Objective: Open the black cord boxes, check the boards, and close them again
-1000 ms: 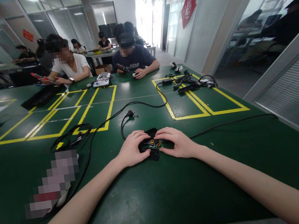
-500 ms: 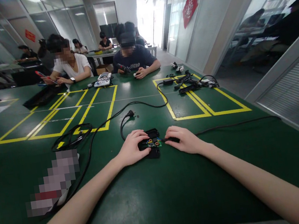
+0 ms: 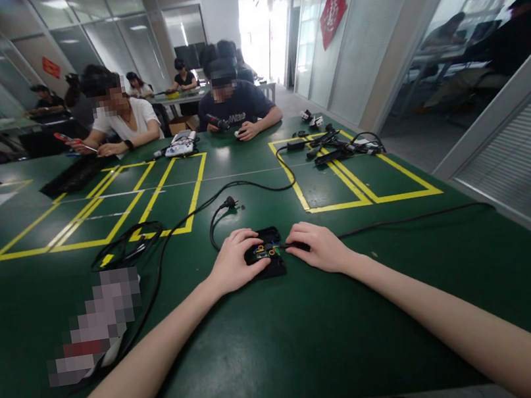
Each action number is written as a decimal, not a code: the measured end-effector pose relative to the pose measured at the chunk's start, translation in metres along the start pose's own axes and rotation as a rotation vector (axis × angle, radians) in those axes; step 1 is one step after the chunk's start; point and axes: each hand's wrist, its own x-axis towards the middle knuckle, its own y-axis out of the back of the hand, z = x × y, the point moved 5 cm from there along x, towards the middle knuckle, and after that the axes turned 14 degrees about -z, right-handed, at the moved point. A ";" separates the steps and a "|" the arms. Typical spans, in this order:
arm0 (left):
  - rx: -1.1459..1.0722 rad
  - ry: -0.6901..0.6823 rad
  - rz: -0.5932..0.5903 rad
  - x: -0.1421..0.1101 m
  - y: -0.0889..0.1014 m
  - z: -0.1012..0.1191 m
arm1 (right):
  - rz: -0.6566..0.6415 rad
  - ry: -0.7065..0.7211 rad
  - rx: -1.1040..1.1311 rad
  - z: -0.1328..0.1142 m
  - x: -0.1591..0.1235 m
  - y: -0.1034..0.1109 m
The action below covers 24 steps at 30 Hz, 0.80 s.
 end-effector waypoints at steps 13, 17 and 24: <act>-0.113 0.125 -0.017 -0.006 0.017 -0.011 | 0.039 0.013 0.029 -0.002 -0.002 0.004; -0.190 0.099 -0.163 -0.010 0.027 -0.021 | 0.028 0.037 0.065 -0.004 0.000 0.006; -0.213 0.055 -0.293 -0.011 0.030 -0.028 | -0.025 0.052 0.167 -0.005 -0.001 0.005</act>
